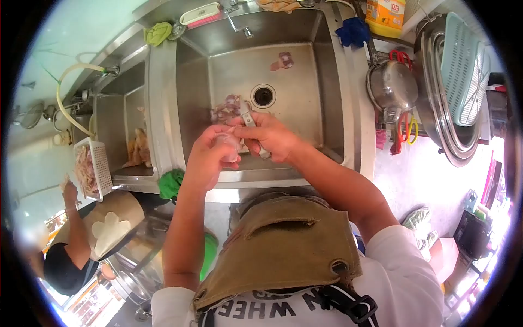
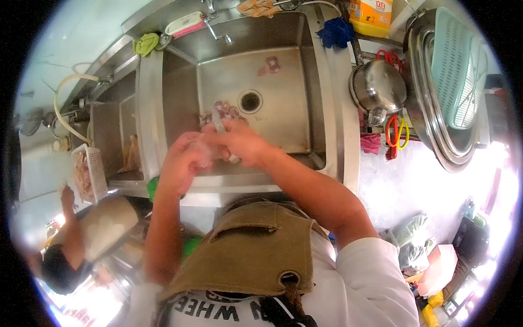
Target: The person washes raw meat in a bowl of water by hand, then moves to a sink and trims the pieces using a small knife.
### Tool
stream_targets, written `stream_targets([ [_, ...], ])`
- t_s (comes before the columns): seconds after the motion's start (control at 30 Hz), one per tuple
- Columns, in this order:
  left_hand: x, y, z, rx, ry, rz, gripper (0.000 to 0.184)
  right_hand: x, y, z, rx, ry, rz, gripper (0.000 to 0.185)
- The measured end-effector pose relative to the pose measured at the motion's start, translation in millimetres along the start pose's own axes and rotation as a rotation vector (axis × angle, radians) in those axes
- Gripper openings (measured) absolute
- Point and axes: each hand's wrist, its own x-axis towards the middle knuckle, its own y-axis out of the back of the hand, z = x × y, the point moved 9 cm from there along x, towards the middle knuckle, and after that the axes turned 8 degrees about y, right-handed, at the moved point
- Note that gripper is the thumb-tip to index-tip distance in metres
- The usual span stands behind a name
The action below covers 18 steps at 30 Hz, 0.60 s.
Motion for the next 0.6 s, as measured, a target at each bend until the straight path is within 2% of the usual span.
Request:
stream_targets([
  [0.13,-2.5,6.1,3.6,-0.042,-0.056,0.032,0.043,-6.7,-6.8,-27.2,0.113,0.116,0.114,0.026],
  [0.23,1.5,3.6,1.3,-0.282,-0.200,-0.020,0.040,-10.2,-3.2,-30.6,0.160,0.142,0.146,0.026],
  [0.4,1.4,-32.4,1.3,-0.443,-0.115,-0.437,0.037,-21.9,-0.9,-45.4,0.062,0.158,0.226,0.028],
  [0.6,2.8,-36.9,-10.7,-0.383,-0.093,-0.398,0.033,-21.0,0.3,-53.1,-0.020,0.284,0.188,0.025],
])
